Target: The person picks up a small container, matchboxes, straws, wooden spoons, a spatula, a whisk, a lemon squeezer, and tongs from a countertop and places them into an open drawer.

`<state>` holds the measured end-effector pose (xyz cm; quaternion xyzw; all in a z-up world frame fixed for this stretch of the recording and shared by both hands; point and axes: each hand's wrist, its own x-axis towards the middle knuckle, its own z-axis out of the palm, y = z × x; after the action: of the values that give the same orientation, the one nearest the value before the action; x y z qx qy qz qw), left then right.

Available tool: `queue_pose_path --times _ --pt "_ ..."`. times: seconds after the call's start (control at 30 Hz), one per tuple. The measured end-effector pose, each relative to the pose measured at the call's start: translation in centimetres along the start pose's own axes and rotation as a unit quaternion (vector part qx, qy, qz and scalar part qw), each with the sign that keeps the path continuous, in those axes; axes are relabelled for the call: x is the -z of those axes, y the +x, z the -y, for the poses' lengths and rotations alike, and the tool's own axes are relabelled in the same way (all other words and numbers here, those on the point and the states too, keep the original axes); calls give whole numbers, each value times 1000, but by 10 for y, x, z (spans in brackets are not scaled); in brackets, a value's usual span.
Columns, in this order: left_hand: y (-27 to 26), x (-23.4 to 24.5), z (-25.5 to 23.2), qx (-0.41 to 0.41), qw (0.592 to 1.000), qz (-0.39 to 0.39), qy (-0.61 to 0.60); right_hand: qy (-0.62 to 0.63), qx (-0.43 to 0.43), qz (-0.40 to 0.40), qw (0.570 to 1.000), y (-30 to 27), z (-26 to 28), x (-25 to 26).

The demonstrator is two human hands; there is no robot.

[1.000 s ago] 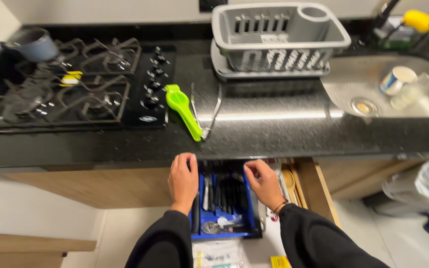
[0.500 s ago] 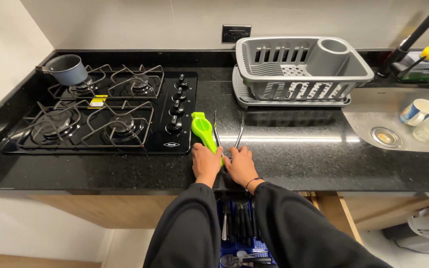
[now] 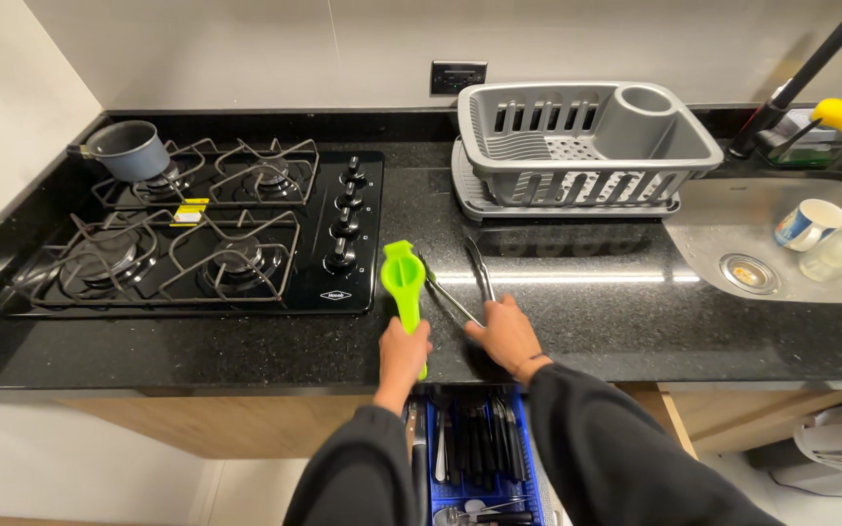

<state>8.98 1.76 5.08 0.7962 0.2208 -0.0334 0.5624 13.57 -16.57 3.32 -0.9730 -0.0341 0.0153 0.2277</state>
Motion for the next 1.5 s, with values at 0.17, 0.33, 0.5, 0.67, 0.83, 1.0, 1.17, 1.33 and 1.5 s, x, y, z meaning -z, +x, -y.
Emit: queue_pose_path --times 0.17,0.33,0.5,0.67,0.83,1.0,1.17,1.33,1.5 --pt "-62 5 11 -5 999 9 -37 106 35 -82 990 -49 -33 17" --pt "-132 1 47 -16 988 49 -148 222 -6 -121 967 -132 -46 54" --pt "-177 0 89 -73 987 130 -63 289 43 -164 942 -177 -79 77" --pt "-208 -11 97 -64 976 199 61 294 21 -154 943 -207 -102 100" --pt "-223 -57 132 -69 943 277 171 308 22 -154 938 -232 -137 107" --pt "-238 -111 164 -146 874 367 282 306 33 -140 941 -248 -166 114" --pt "-249 -149 177 -181 840 398 322 320 18 -146 936 -262 -194 115" --pt "-244 -185 215 -241 817 388 353 333 7 -133 933 -272 -210 109" --pt "-258 -189 225 -223 869 351 269 336 -3 -118 935 -281 -230 96"
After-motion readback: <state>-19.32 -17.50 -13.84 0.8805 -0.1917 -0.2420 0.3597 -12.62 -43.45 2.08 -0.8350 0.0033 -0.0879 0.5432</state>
